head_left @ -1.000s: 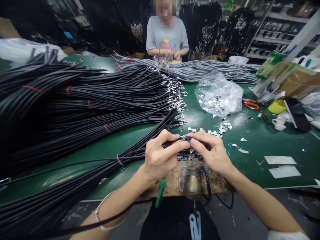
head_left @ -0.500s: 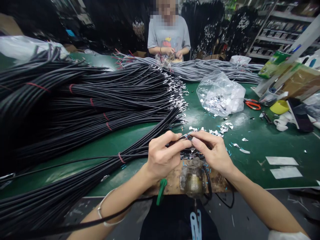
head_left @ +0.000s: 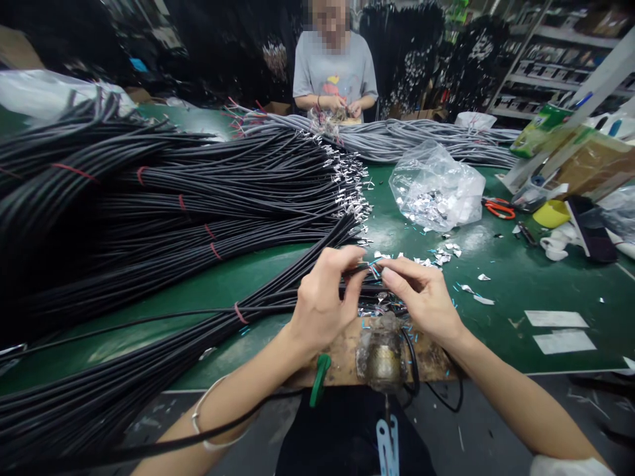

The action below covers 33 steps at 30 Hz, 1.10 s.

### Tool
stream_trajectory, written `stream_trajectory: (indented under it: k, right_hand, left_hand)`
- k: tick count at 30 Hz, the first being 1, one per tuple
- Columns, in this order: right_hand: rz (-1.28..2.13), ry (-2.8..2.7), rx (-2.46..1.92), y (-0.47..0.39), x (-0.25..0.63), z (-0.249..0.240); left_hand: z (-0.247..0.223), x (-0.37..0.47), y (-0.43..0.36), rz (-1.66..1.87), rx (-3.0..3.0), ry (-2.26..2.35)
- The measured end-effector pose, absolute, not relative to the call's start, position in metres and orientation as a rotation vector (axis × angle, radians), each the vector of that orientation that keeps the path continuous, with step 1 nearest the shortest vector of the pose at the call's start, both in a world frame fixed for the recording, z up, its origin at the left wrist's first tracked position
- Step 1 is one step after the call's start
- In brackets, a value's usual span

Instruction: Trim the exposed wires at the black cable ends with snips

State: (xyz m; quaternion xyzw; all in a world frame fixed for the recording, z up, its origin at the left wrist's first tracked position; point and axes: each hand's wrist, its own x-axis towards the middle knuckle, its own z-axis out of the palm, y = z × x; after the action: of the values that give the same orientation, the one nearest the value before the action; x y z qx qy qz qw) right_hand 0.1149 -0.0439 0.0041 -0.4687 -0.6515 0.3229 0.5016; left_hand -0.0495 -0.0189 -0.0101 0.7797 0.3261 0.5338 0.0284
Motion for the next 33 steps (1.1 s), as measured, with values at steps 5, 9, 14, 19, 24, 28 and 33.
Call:
stream_trajectory:
  k: [5, 9, 14, 19, 24, 28, 33]
  right_hand:
    - [0.559, -1.63, -1.207, -0.0458, 0.1132, 0.006]
    - [0.504, -1.663, -1.212, -0.047, 0.1126, 0.0058]
    - [0.553, -1.637, -1.17, -0.0472, 0.1116, 0.0053]
    - [0.615, -1.617, -1.15, -0.0462, 0.1109, 0.0043]
    - [0.647, -1.584, -1.151, -0.0454, 0.1112, 0.0029]
    - [0.613, -1.6, -1.139, -0.0463, 0.1107, 0.0026]
    - [0.605, -1.607, -1.137, -0.0465, 0.1107, 0.0023]
  left_hand:
    - [-0.0061, -0.0491, -0.0195, 1.66, 2.36, 1.122]
    - [-0.0052, -0.0493, -0.0197, 1.731, 2.367, 1.104]
    - [-0.0042, -0.0479, -0.0197, 1.753, 2.353, 1.111]
    - [-0.0038, -0.0474, -0.0201, 1.759, 2.361, 1.116]
    - [-0.0035, -0.0478, -0.0208, 1.763, 2.364, 1.116]
    - [-0.0041, -0.0476, -0.0208, 1.773, 2.373, 1.114]
    - [-0.0044, -0.0479, -0.0212, 1.774, 2.376, 1.108]
